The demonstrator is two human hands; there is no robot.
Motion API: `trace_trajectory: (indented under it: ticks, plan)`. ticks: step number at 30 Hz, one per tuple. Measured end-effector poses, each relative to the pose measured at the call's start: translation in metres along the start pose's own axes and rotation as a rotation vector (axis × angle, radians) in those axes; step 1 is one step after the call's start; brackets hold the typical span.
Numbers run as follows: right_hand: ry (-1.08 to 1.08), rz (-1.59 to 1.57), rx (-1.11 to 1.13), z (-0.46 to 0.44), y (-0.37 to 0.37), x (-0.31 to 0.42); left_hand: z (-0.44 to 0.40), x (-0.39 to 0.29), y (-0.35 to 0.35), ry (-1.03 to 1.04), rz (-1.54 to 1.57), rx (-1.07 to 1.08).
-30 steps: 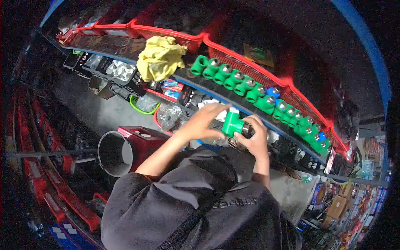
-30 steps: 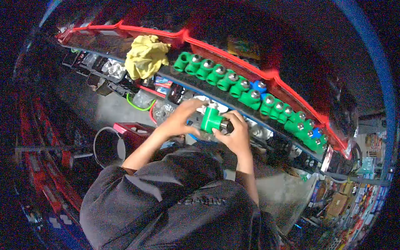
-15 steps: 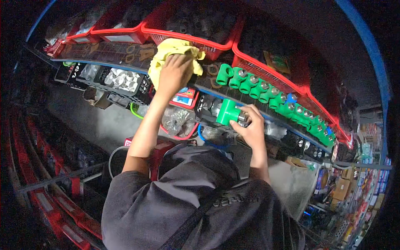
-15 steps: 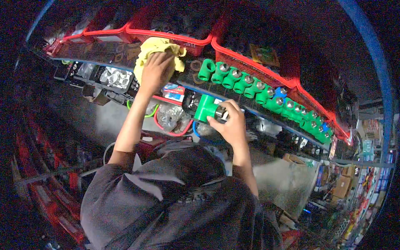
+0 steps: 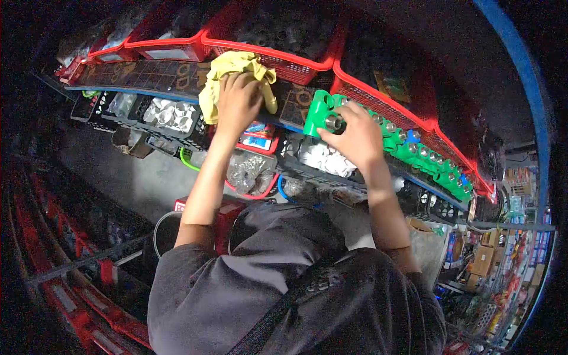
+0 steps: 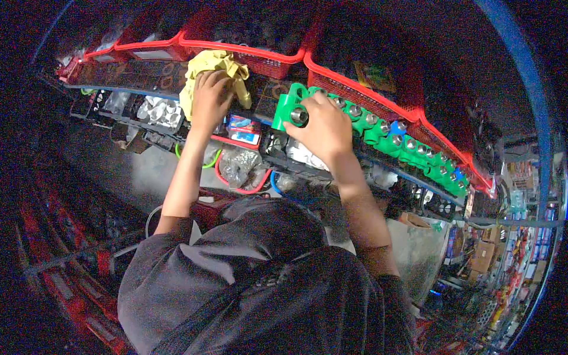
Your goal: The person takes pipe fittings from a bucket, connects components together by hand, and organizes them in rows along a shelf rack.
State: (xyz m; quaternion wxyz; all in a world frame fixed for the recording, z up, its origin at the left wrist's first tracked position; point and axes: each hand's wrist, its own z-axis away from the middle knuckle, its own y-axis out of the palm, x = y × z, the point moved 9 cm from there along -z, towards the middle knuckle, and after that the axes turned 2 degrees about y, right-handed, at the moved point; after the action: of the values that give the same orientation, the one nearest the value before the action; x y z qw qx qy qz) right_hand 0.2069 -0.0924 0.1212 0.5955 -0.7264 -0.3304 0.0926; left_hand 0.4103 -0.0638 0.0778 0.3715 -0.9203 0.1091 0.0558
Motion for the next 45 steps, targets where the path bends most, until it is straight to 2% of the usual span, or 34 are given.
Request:
trace_trajectory:
  ticks: [2, 5, 7, 10, 11, 15, 17, 19, 21, 23, 31, 36, 42, 45]
  plan:
    - [0.023, 0.017, 0.024, 0.001, -0.003, -0.003, 0.005, -0.012, -0.006, -0.089, 0.078, -0.044]
    - [0.038, -0.025, -0.001, 0.010, -0.011, -0.015, 0.005, -0.039, -0.015, -0.073, 0.237, -0.119]
    - [0.025, -0.067, -0.006, 0.014, -0.014, -0.026, -0.003, -0.061, 0.010, 0.033, 0.404, 0.045]
    - [0.011, -0.058, -0.070, 0.017, -0.020, -0.035, -0.013, -0.087, 0.043, 0.210, 0.472, 0.200]
    - [0.046, -0.028, -0.025, 0.015, -0.021, -0.036, -0.016, -0.091, 0.055, 0.243, 0.501, 0.249]
    - [0.037, -0.026, -0.045, 0.011, -0.024, -0.038, -0.025, -0.088, 0.103, 0.264, 0.491, 0.416]
    - [0.076, 0.042, 0.016, 0.007, -0.023, -0.034, -0.026, -0.082, 0.125, 0.229, 0.591, 0.573]
    - [0.098, 0.088, 0.024, 0.000, -0.023, -0.032, -0.026, -0.073, 0.122, 0.228, 0.563, 0.549]
    - [0.129, 0.090, 0.137, -0.008, -0.015, -0.029, -0.025, -0.059, 0.120, 0.175, 0.574, 0.558]
    - [0.084, 0.108, 0.087, -0.015, -0.010, -0.027, -0.022, -0.049, 0.116, 0.126, 0.683, 0.560]
    - [-0.076, 0.236, 0.082, -0.045, 0.025, -0.001, -0.013, -0.038, 0.091, 0.109, 0.715, 0.506]
    - [-0.022, 0.304, 0.161, -0.051, 0.038, -0.004, -0.011, -0.029, 0.086, 0.024, 0.791, 0.483]
    - [0.058, 0.316, 0.222, -0.054, 0.046, -0.017, -0.011, -0.043, 0.089, 0.036, 0.825, 0.433]
    - [0.011, 0.298, 0.150, -0.052, 0.047, -0.020, -0.012, -0.046, 0.093, 0.036, 0.828, 0.421]
